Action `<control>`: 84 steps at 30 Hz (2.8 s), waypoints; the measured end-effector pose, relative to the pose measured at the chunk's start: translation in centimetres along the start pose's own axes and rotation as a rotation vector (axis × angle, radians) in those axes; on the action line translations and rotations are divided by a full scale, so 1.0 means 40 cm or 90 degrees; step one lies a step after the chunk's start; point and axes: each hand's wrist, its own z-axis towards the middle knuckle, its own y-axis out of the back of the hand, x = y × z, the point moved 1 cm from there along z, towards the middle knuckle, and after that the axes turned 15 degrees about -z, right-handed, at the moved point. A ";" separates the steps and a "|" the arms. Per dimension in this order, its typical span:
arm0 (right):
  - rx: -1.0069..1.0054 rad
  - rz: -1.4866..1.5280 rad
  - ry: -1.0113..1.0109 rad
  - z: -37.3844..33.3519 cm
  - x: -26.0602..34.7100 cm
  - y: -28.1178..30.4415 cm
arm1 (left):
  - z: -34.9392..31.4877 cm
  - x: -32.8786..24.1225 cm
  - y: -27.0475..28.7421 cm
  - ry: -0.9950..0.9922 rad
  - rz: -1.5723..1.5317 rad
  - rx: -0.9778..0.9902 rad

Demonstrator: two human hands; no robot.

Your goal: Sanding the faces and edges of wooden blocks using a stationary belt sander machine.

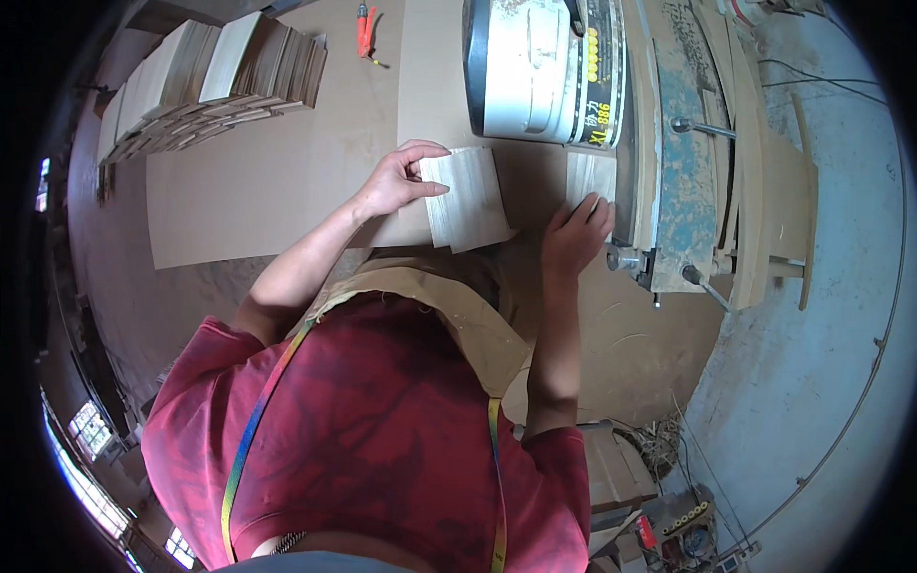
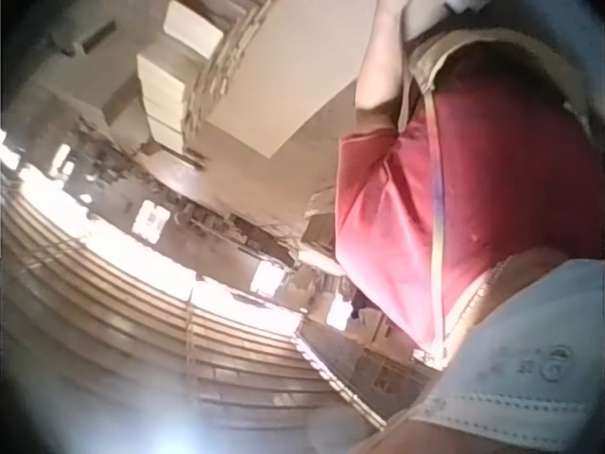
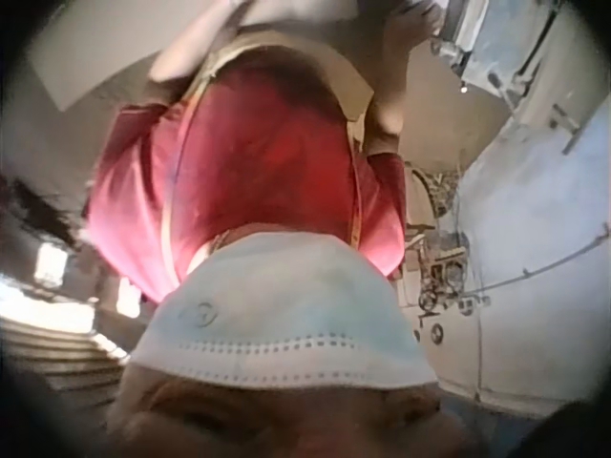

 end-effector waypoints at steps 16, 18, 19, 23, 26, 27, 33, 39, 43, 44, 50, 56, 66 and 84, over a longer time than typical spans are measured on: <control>0.125 0.243 0.052 -0.070 0.197 0.150 | 0.032 0.048 -0.056 -0.115 0.188 -0.150; 0.128 0.241 0.043 -0.075 0.130 0.143 | 0.033 0.045 -0.028 -0.089 0.124 -0.132; 0.105 0.187 0.018 -0.081 0.087 0.135 | 0.028 0.045 -0.019 -0.075 0.092 -0.125; 0.051 0.046 -0.017 -0.041 0.004 0.082 | 0.010 0.036 0.007 -0.056 0.041 -0.090; 0.020 -0.038 -0.028 0.020 0.015 0.031 | 0.009 0.023 0.015 -0.051 0.027 -0.063; 0.031 -0.032 -0.030 0.048 0.026 0.015 | 0.013 0.019 0.012 -0.043 0.058 -0.083; -0.018 0.050 -0.040 0.151 0.076 -0.025 | 0.023 0.004 -0.029 -0.037 0.170 -0.176; 0.147 0.286 0.064 0.004 0.233 0.142 | 0.025 -0.001 -0.053 -0.047 0.197 -0.231; 0.198 0.216 0.093 -0.005 0.302 0.191 | 0.029 -0.002 -0.059 -0.016 0.159 -0.216; 0.217 0.205 0.090 0.000 0.307 0.196 | 0.030 -0.002 -0.055 -0.001 0.140 -0.210; 0.184 0.178 0.100 -0.075 0.111 0.138 | 0.024 -0.013 -0.012 0.051 0.100 -0.211; 0.091 0.066 -0.009 -0.015 -0.003 0.036 | -0.012 -0.010 0.043 0.027 -0.033 -0.051; 0.012 0.266 0.055 0.131 0.157 0.005 | 0.047 0.030 0.010 0.041 0.024 -0.149; 0.000 -0.016 0.018 0.034 0.009 0.006 | 0.006 -0.012 0.033 0.049 -0.073 -0.070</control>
